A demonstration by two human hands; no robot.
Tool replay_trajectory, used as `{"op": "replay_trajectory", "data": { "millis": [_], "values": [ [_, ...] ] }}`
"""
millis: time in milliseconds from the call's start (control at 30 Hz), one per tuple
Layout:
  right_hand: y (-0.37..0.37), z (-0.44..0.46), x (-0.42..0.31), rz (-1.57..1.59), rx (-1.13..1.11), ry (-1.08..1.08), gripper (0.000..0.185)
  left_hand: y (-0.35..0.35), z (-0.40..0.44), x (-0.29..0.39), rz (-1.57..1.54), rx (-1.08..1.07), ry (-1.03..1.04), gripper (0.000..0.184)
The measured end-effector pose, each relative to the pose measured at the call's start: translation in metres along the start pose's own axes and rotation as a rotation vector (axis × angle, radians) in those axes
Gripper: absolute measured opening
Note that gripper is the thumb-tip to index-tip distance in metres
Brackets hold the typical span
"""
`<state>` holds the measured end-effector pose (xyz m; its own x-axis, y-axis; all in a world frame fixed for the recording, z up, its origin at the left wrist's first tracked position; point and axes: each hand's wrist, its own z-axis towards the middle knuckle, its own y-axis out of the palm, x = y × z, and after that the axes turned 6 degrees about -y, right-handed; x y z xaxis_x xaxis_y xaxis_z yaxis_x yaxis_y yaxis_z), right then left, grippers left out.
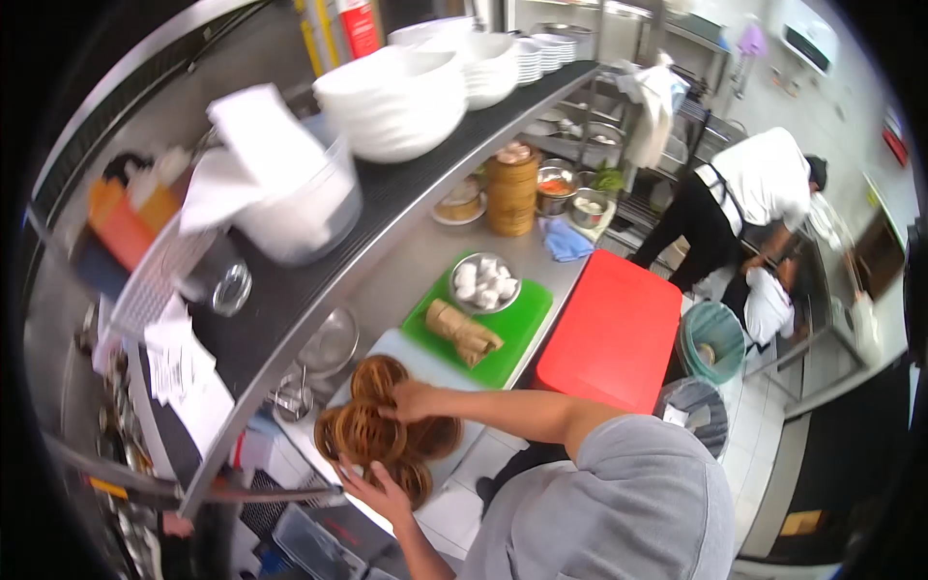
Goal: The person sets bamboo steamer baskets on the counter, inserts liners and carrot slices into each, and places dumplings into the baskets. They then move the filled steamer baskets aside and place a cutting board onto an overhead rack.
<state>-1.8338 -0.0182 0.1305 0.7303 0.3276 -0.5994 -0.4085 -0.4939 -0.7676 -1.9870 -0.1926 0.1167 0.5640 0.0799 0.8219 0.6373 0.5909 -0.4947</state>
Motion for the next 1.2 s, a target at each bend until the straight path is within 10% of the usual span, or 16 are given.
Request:
{"op": "replay_trajectory", "data": {
  "millis": [233,333,467,600,700,767,867,967,1000,1033,1067,1100,1200],
  "values": [
    [-0.216,-0.135,0.083,0.083,-0.382,-0.384,0.060,0.032,-0.002,-0.016,0.418,-0.096,0.113,0.053],
    [-0.373,-0.225,0.127,0.004,0.106,-0.154,0.037,0.033,-0.004,-0.010,0.367,-0.124,0.097,0.080],
    [-0.558,-0.240,0.209,0.074,1.070,-0.078,0.024,0.055,-0.017,0.057,0.591,0.066,-0.089,0.072],
    [-0.732,-0.176,0.325,-0.239,1.688,-0.045,0.025,0.117,0.007,0.104,0.555,0.198,0.502,0.064],
    [-0.803,-0.107,0.409,-0.456,1.691,0.007,0.027,0.169,-0.008,0.175,0.316,-0.072,0.530,0.046],
    [-0.822,-0.078,0.442,-0.509,1.594,0.185,0.028,0.204,-0.043,0.077,0.221,-0.222,0.248,0.046],
    [-0.839,-0.072,0.429,-0.522,1.234,0.429,0.040,0.201,-0.058,0.166,0.603,-0.246,0.483,0.042],
    [-0.869,-0.074,0.423,-0.723,0.881,0.492,0.051,0.184,-0.104,0.122,0.509,-0.491,-0.109,0.038],
    [-0.871,-0.073,0.421,-0.728,0.832,0.509,0.048,0.183,-0.089,0.208,0.602,-0.591,-0.687,0.041],
    [-0.883,-0.069,0.424,-0.731,0.723,0.525,0.051,0.175,-0.111,0.184,0.679,-0.457,-0.273,0.044],
    [-0.888,-0.068,0.428,-0.782,0.728,0.500,0.053,0.158,-0.116,0.156,0.478,-0.635,-0.404,0.044],
    [-0.888,-0.069,0.424,-0.833,0.735,0.475,0.056,0.151,-0.127,0.133,0.551,-0.591,-0.105,0.038],
    [-0.876,-0.046,0.429,-0.966,0.797,0.394,0.055,0.138,-0.137,0.159,0.579,-0.643,-0.282,0.036]
  ]
}}
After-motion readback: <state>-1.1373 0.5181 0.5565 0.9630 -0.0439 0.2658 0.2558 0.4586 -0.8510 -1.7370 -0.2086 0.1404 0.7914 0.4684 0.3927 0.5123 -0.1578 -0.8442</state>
